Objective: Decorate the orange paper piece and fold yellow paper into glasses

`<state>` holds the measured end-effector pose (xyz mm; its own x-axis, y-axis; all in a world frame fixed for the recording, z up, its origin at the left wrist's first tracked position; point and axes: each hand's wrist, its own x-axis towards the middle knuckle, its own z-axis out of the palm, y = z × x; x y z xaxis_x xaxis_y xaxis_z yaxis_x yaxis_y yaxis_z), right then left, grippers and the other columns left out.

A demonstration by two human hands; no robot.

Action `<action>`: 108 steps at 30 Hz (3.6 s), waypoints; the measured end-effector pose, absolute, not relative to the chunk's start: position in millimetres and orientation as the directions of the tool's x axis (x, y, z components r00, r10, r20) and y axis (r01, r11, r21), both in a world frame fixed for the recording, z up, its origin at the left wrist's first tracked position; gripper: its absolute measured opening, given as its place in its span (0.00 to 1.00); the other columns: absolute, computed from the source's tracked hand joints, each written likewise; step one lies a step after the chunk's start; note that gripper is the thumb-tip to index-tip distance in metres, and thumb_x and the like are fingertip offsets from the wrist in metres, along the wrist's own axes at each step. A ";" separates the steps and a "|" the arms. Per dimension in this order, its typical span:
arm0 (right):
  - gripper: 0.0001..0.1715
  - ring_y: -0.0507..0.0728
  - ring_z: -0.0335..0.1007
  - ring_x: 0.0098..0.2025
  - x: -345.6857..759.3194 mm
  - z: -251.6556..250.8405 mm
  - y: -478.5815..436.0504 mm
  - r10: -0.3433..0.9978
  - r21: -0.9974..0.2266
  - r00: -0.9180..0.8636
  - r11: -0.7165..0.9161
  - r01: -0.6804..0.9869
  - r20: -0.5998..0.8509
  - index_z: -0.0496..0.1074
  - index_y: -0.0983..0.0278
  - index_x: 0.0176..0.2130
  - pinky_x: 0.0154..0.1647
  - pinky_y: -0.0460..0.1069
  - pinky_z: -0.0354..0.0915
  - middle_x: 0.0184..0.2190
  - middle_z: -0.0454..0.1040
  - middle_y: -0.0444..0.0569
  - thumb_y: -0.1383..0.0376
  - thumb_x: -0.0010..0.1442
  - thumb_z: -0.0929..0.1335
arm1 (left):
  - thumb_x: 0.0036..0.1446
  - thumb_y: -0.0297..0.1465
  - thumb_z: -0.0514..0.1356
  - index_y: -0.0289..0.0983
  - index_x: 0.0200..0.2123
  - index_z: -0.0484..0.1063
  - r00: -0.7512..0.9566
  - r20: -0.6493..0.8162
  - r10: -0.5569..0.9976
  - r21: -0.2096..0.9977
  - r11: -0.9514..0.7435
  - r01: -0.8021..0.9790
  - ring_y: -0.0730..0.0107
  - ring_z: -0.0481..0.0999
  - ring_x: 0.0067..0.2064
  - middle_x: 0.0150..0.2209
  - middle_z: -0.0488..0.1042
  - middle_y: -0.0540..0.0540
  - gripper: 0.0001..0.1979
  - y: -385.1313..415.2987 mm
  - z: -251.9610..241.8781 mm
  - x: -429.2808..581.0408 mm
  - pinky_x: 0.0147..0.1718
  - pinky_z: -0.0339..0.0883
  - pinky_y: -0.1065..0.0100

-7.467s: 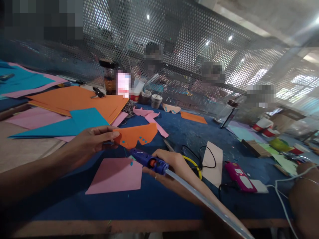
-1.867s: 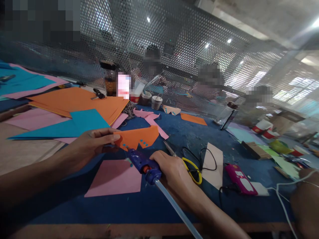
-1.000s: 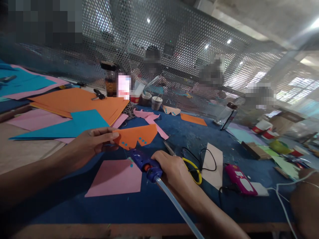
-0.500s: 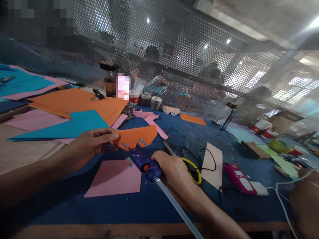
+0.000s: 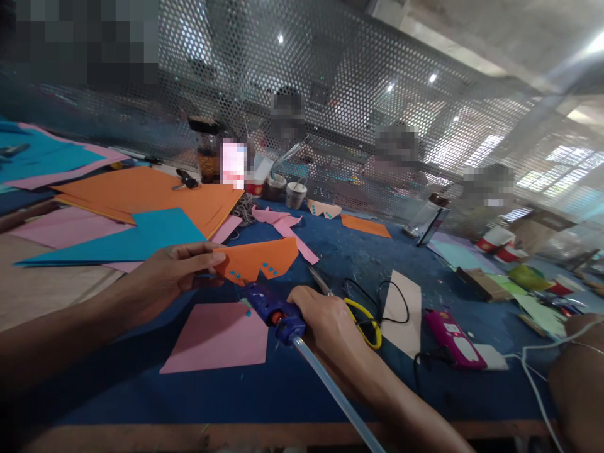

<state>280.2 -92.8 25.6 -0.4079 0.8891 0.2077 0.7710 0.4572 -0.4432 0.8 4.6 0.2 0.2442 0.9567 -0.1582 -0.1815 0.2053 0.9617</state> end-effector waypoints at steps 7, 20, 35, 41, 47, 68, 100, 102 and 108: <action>0.02 0.52 0.68 0.30 279.8 23.7 -91.4 0.893 -0.446 -0.398 0.450 0.774 0.210 0.67 0.60 0.38 0.32 0.47 0.54 0.32 0.72 0.41 0.68 0.65 0.67 | 0.46 0.41 0.77 0.39 0.34 0.82 0.244 -0.159 0.957 0.963 0.205 -0.175 0.68 0.81 0.36 0.35 0.82 0.48 0.16 5.2 0.6 1.7 0.35 0.77 0.69; 0.04 0.52 0.66 0.29 278.0 28.4 -94.4 0.894 -0.421 -0.400 0.447 0.789 0.199 0.66 0.61 0.38 0.32 0.47 0.51 0.31 0.71 0.41 0.66 0.67 0.67 | 0.49 0.40 0.76 0.40 0.35 0.82 0.265 -0.163 0.950 0.963 0.212 -0.167 0.67 0.81 0.38 0.36 0.83 0.49 0.13 4.5 0.4 0.1 0.38 0.77 0.67; 0.02 0.52 0.65 0.29 279.4 29.6 -94.3 0.889 -0.439 -0.419 0.457 0.774 0.186 0.66 0.60 0.38 0.32 0.47 0.51 0.31 0.70 0.41 0.68 0.64 0.66 | 0.47 0.38 0.77 0.40 0.34 0.82 0.260 -0.170 0.951 0.962 0.217 -0.165 0.68 0.80 0.36 0.35 0.83 0.49 0.13 3.7 2.1 0.8 0.37 0.76 0.68; 0.02 0.53 0.65 0.30 279.8 29.0 -95.3 0.888 -0.424 -0.413 0.459 0.781 0.200 0.66 0.60 0.37 0.32 0.48 0.50 0.30 0.68 0.40 0.67 0.64 0.66 | 0.48 0.38 0.77 0.40 0.34 0.82 0.253 -0.171 0.952 0.962 0.217 -0.166 0.69 0.80 0.36 0.36 0.83 0.49 0.13 3.8 2.3 1.1 0.37 0.76 0.68; 0.02 0.51 0.62 0.28 279.8 26.0 -94.8 0.899 -0.435 -0.395 0.437 0.787 0.189 0.66 0.60 0.38 0.31 0.47 0.49 0.30 0.68 0.40 0.67 0.64 0.66 | 0.46 0.40 0.77 0.40 0.33 0.82 0.251 -0.170 0.953 0.962 0.215 -0.165 0.67 0.80 0.37 0.34 0.82 0.49 0.14 3.3 2.6 1.5 0.37 0.77 0.68; 0.06 0.50 0.66 0.27 277.4 30.5 -90.0 0.905 -0.600 -0.342 0.424 0.678 0.254 0.73 0.61 0.37 0.30 0.45 0.59 0.29 0.74 0.40 0.62 0.64 0.73 | 0.49 0.41 0.76 0.40 0.33 0.83 0.270 -0.163 0.949 0.958 0.217 -0.185 0.69 0.79 0.37 0.33 0.80 0.50 0.13 4.7 3.0 0.1 0.39 0.74 0.68; 0.11 0.49 0.65 0.29 284.6 36.6 -91.7 0.870 -0.449 -0.492 0.428 0.784 -0.030 0.71 0.63 0.35 0.30 0.46 0.51 0.29 0.74 0.41 0.60 0.67 0.72 | 0.45 0.40 0.78 0.39 0.33 0.84 0.206 -0.148 0.967 0.957 0.193 -0.218 0.70 0.79 0.35 0.31 0.81 0.49 0.14 9.6 0.1 -1.9 0.35 0.78 0.68; 0.11 0.49 0.65 0.28 284.6 35.2 -90.7 0.873 -0.427 -0.483 0.414 0.804 -0.063 0.70 0.63 0.33 0.30 0.46 0.50 0.28 0.73 0.40 0.63 0.66 0.72 | 0.45 0.39 0.78 0.39 0.33 0.84 0.209 -0.145 0.967 0.956 0.191 -0.221 0.70 0.79 0.34 0.32 0.81 0.49 0.14 9.6 0.6 -1.5 0.35 0.78 0.68; 0.10 0.48 0.63 0.28 284.7 35.1 -90.6 0.880 -0.397 -0.461 0.385 0.833 -0.115 0.69 0.63 0.33 0.29 0.46 0.48 0.28 0.73 0.39 0.66 0.65 0.72 | 0.44 0.39 0.78 0.39 0.32 0.84 0.214 -0.142 0.967 0.955 0.190 -0.227 0.70 0.80 0.34 0.32 0.82 0.49 0.14 8.1 2.9 -0.5 0.34 0.78 0.69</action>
<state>284.7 -90.6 35.1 -0.4611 0.8799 -0.1147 0.8331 0.3848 -0.3974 -0.5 8.1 2.9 0.2138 0.9666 -0.1417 -0.2272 0.1902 0.9551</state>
